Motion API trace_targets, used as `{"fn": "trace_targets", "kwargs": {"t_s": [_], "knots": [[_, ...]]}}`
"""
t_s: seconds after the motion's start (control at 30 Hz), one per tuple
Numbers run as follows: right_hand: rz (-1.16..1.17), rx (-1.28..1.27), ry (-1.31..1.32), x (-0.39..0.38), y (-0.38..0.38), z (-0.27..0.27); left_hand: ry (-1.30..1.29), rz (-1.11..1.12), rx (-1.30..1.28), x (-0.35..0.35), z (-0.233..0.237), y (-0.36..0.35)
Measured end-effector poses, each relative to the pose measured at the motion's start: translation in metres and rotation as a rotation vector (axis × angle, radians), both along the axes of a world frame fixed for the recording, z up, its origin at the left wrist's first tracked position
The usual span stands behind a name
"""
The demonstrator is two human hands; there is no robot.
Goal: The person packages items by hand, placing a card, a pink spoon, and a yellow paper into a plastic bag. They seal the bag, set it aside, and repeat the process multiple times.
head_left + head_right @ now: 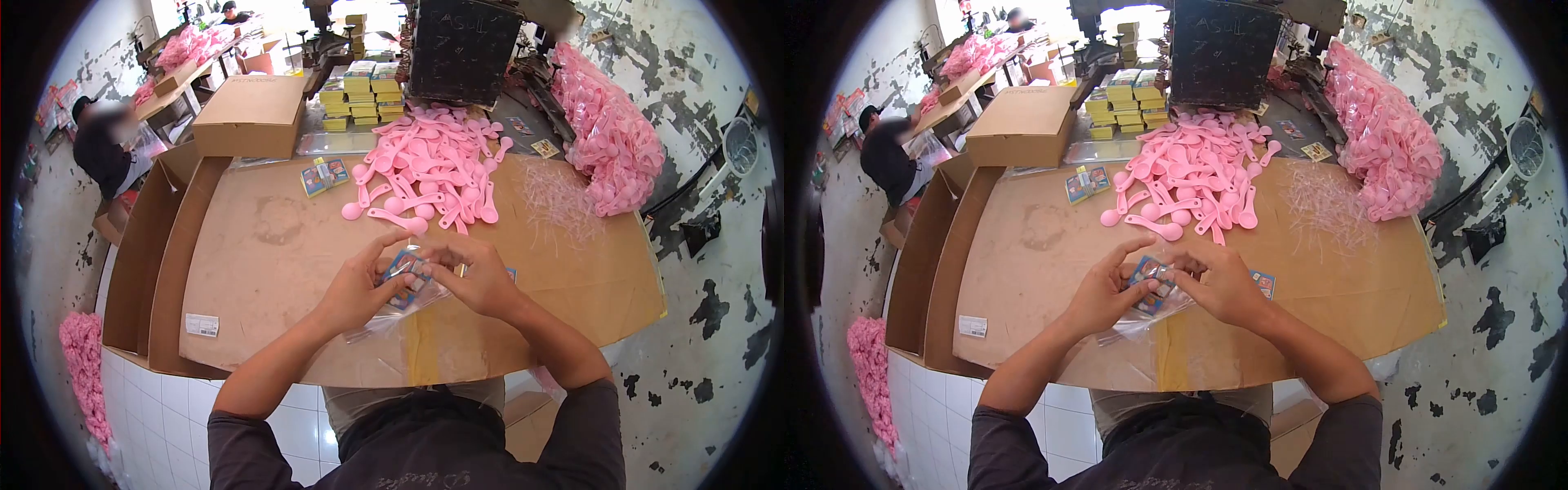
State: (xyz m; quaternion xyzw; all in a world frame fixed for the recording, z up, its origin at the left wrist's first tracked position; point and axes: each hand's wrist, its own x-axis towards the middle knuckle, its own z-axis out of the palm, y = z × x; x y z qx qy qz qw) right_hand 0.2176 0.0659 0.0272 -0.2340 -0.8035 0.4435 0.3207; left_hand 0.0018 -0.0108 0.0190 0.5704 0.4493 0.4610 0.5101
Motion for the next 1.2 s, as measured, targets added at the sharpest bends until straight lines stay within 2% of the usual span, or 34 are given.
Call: {"fn": "trace_targets", "kwargs": {"t_s": [0.07,0.17,0.23,0.3,0.4,0.5,0.6,0.7,0.8,0.9,1.1,1.2], "knots": [[0.134,0.158,-0.11,0.007,0.009,0.007,0.076,-0.042,-0.096,-0.001,0.011,-0.002],[-0.055,0.164,-0.218,0.025,0.045,0.008,0.041,-0.054,-0.041,-0.004,-0.007,0.001],[-0.42,0.17,-0.285,0.041,0.095,-0.004,0.002,-0.035,-0.046,-0.004,-0.006,0.002],[-0.612,0.368,-0.431,0.064,0.14,-0.031,-0.031,-0.03,-0.049,-0.004,-0.005,0.002],[-0.516,0.129,-0.396,0.072,0.145,-0.043,-0.081,-0.04,-0.077,-0.005,-0.005,0.003],[-0.622,0.091,-0.342,0.076,0.138,-0.037,-0.134,-0.042,-0.146,-0.005,-0.002,0.003],[-0.573,0.04,-0.04,0.065,0.103,-0.008,-0.155,-0.034,-0.161,-0.004,0.002,0.003],[-0.196,-0.175,0.11,0.036,0.055,0.021,-0.185,-0.05,-0.136,0.001,0.0,0.002],[-0.09,-0.312,0.207,0.014,0.031,0.027,-0.163,-0.062,-0.117,0.004,-0.008,0.001],[-0.114,-0.261,0.334,0.001,0.024,0.03,-0.121,-0.061,-0.128,0.003,-0.011,0.001],[-0.099,-0.241,0.277,-0.01,0.018,0.033,-0.147,-0.072,-0.123,0.003,-0.01,0.0],[-0.099,-0.319,0.355,-0.014,0.017,0.015,-0.126,-0.086,-0.154,0.002,-0.008,0.0]]}}
